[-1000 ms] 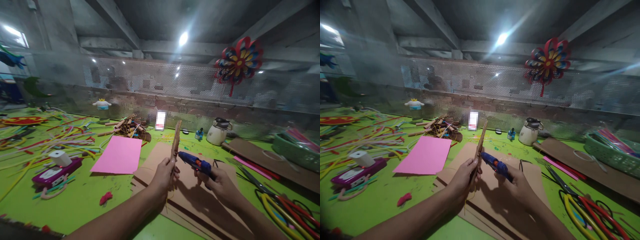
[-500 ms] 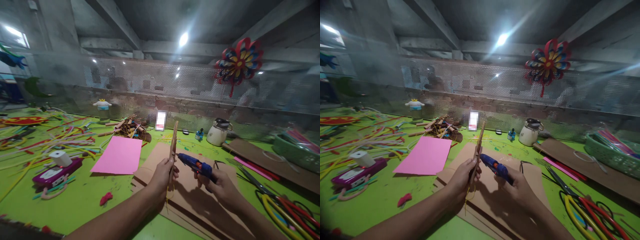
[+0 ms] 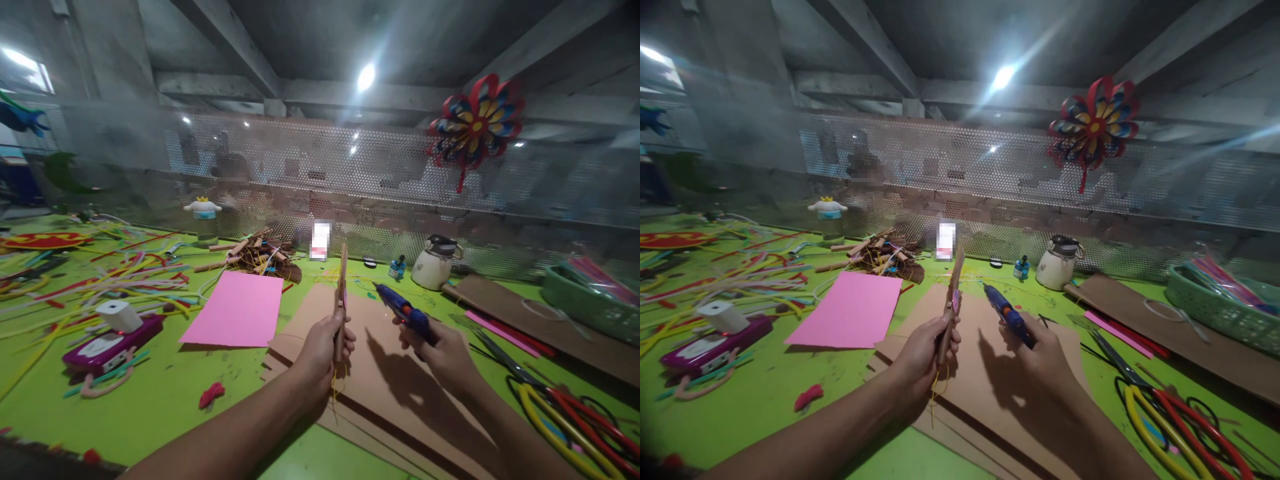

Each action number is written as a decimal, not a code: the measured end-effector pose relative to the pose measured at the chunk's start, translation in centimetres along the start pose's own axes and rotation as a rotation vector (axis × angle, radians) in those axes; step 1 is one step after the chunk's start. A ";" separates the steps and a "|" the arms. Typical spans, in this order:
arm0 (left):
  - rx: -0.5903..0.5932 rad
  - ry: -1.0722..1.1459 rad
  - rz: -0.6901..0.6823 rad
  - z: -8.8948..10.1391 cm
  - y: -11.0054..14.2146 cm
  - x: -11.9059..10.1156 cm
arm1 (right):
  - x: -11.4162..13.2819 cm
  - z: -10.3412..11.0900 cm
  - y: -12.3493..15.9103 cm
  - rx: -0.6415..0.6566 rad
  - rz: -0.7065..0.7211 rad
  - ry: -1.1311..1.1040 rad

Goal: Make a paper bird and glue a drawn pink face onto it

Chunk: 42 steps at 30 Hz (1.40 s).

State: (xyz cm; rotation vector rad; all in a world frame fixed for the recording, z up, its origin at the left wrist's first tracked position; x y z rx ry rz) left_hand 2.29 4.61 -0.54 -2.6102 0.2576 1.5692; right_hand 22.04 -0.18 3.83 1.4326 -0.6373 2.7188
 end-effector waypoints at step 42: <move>0.254 -0.351 -0.310 -1.3 0.3 1.3 | 4.6 -2.1 -4.1 0.023 -0.178 -0.635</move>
Point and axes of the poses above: each hand's wrist, its own y-axis away from the middle knuckle, its own z-axis out of the back of the hand, x = y × z, the point moved 5 cm from there along -y, towards the middle knuckle, and after that the axes turned 10 degrees about -z, right-handed, at the moved point
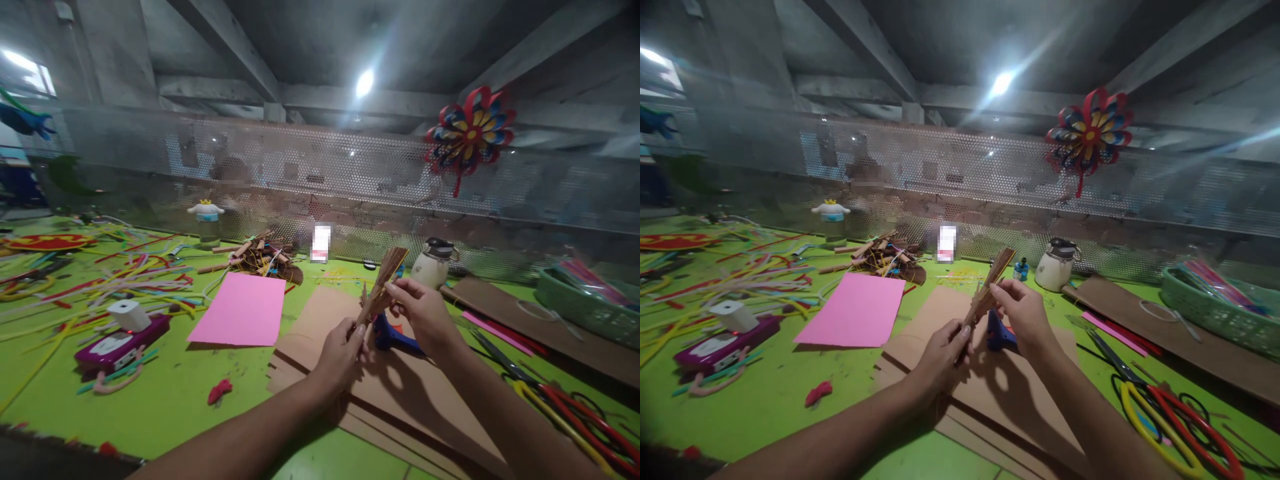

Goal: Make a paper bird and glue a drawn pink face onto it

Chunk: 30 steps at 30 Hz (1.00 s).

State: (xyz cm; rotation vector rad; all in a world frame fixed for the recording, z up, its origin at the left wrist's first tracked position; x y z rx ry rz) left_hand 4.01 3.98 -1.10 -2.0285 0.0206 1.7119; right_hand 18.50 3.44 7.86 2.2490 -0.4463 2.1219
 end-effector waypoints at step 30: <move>-0.050 -0.119 -0.029 0.8 -0.2 -2.2 | -0.7 -0.5 4.4 0.018 0.165 0.210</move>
Point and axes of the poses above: each hand's wrist, its own y-axis away from the middle knuckle, its own z-axis out of the back of the hand, x = y × z, the point moved 5 cm from there along -y, towards the middle knuckle, and after that the axes turned 10 degrees about -z, right-handed, at the moved point
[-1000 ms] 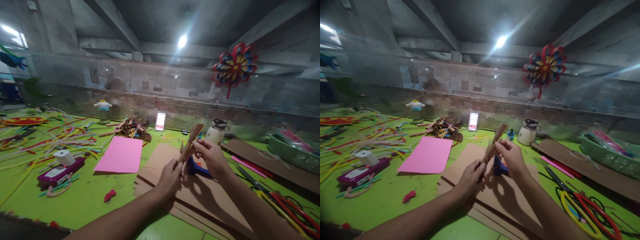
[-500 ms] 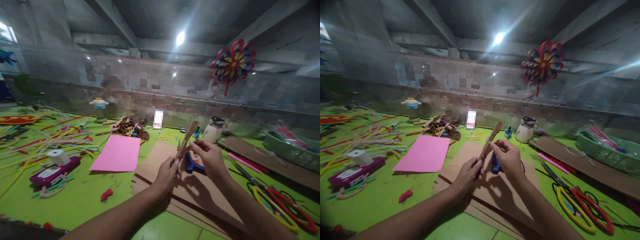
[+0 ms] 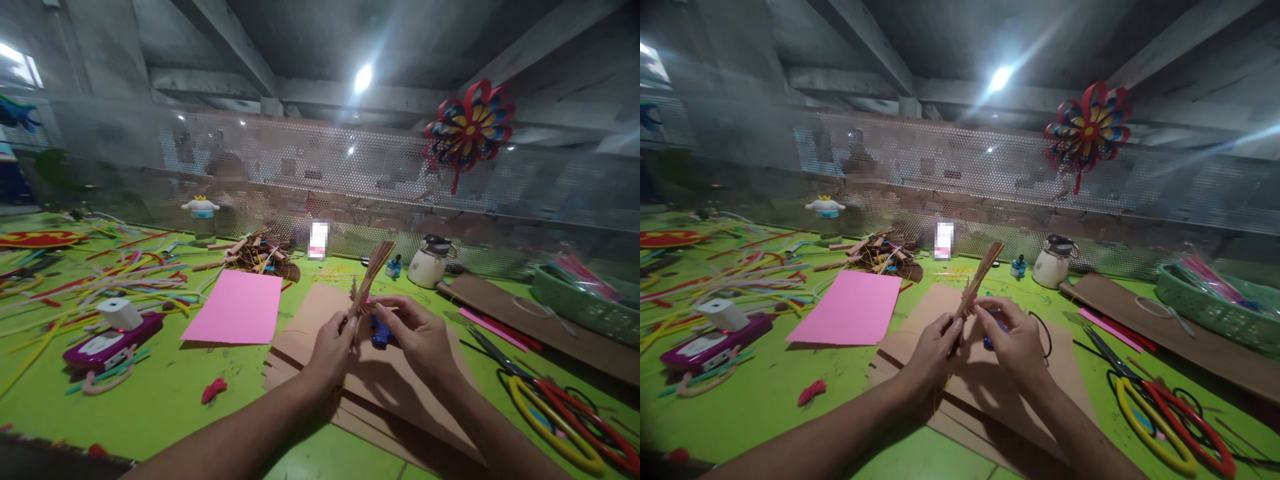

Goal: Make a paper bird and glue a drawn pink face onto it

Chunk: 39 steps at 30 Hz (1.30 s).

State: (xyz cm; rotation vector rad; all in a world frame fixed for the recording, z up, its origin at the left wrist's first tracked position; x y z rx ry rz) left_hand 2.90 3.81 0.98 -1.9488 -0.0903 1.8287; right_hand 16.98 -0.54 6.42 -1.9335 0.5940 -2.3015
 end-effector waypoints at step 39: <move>0.042 0.075 -0.006 -0.7 0.2 0.2 | 2.1 -2.3 2.7 -0.082 0.923 0.599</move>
Point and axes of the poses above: each hand's wrist, its own y-axis away from the middle knuckle, its own z-axis out of the back of the hand, x = y × z, the point moved 5 cm from there along -y, towards the middle knuckle, and after that the axes turned 10 degrees about -z, right-handed, at the moved point
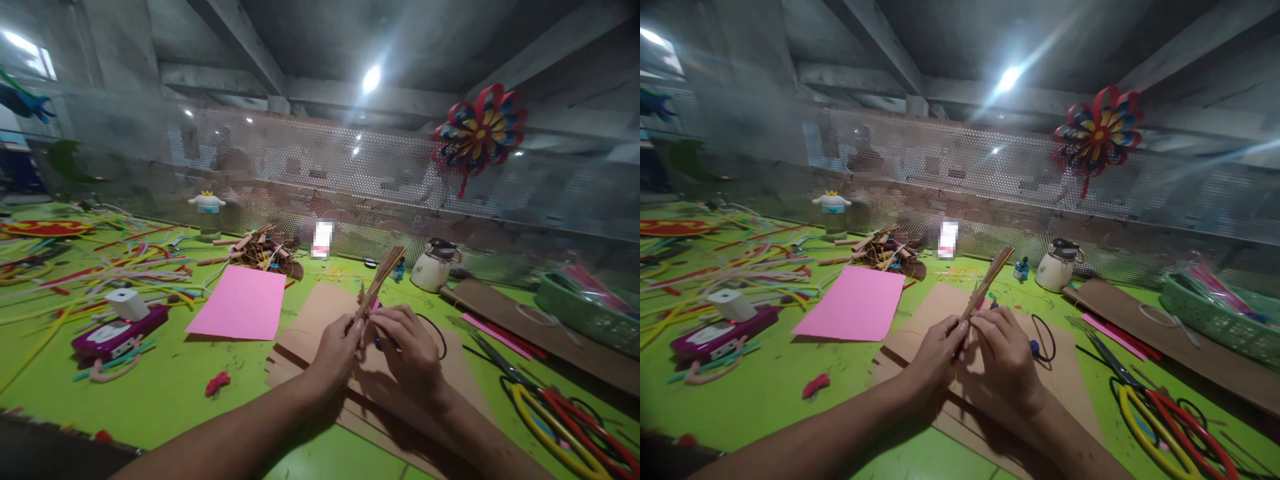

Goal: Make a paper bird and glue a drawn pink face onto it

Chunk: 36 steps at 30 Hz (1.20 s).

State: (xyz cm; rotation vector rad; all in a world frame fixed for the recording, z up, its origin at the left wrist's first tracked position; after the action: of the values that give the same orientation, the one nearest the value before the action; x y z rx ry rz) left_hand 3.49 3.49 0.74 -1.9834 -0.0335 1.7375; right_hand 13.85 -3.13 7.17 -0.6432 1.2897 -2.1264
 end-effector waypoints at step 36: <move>-0.032 0.060 -0.048 -0.2 0.4 0.2 | 0.1 -1.1 1.0 -0.044 -0.034 0.113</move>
State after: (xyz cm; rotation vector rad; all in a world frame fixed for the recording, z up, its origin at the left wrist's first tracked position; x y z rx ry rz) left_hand 3.61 3.10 0.42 -2.0400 -0.0882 1.6561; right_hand 13.29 -2.90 5.79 -0.5743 1.3989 -2.1950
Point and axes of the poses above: each hand's wrist, its own y-axis away from the middle knuckle, its own z-axis out of the back of the hand, x = y × z, the point moved 5 cm from there along -y, towards the middle knuckle, and after that the axes turned 10 degrees about -z, right-handed, at the moved point
